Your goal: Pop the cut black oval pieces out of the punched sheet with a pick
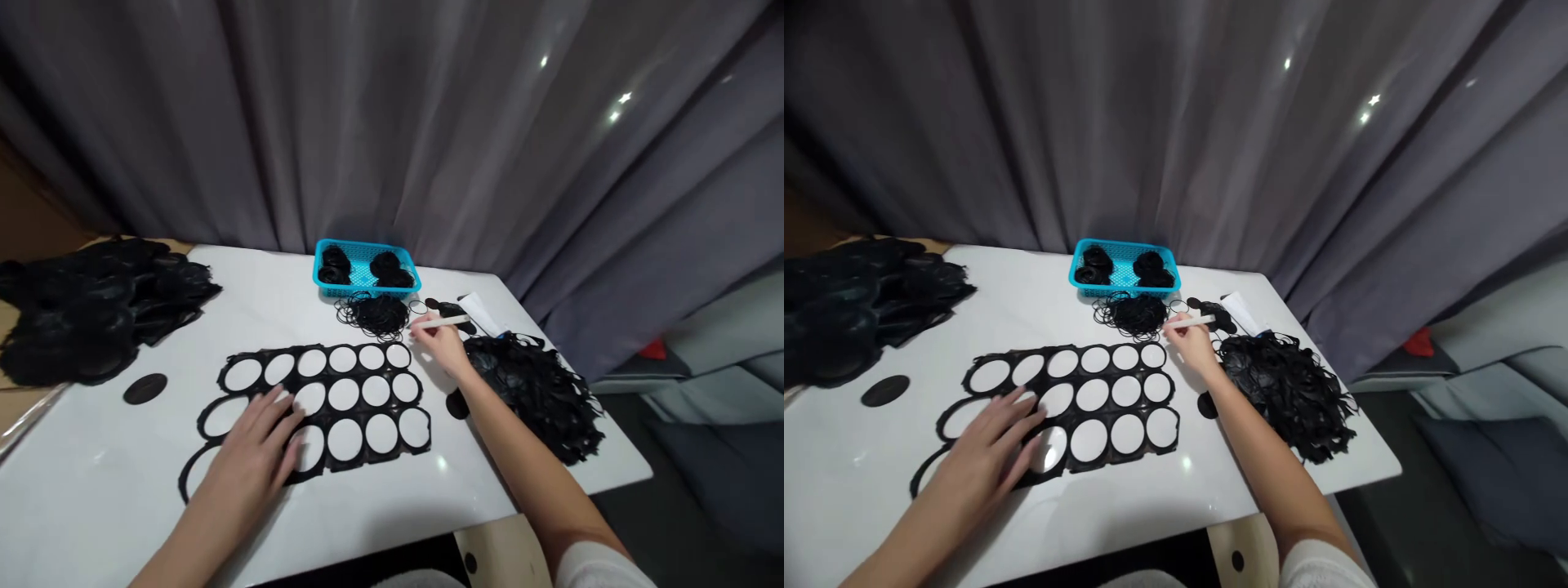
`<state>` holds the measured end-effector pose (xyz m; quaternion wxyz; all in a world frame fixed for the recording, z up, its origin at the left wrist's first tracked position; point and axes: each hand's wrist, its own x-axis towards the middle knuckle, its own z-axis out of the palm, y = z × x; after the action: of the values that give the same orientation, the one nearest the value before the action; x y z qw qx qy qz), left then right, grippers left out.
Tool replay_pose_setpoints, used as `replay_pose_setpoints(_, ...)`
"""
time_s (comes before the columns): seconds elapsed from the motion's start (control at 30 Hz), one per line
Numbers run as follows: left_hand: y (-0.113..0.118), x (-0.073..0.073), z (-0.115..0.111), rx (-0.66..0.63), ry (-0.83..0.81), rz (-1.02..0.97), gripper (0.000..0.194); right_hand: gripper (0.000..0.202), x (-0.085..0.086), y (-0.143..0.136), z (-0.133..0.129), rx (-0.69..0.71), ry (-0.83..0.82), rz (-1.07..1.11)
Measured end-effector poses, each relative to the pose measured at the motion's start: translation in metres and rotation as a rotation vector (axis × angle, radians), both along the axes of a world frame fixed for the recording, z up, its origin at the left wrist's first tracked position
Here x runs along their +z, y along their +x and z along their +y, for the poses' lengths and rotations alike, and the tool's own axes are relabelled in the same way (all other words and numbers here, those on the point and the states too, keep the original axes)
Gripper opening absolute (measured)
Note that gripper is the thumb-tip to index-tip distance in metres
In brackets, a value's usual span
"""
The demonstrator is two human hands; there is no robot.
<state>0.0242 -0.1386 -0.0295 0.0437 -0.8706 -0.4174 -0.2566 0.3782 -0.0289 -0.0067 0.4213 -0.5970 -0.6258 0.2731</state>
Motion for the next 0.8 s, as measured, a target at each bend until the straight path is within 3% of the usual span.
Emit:
replay_pose_setpoints(0.17,0.083,0.005,0.033,-0.276,-0.193,0.085,0.037,0.018,-0.021,-0.005,-0.027,0.223,-0.125,0.092)
replay_pose_setpoints(0.3,0.119,-0.004,0.050,-0.302,-0.208,0.116,0.045,0.018,-0.029,-0.005,-0.031,0.223,-0.144,0.070)
replay_pose_setpoints(0.63,0.126,-0.015,0.055,-0.305,-0.196,0.123,0.047,0.014,-0.029,-0.004,-0.032,0.262,-0.031,-0.025)
replay_pose_setpoints(0.8,0.127,-0.016,0.057,-0.302,-0.229,0.097,0.049,0.011,-0.023,-0.012,-0.044,0.389,0.122,-0.398)
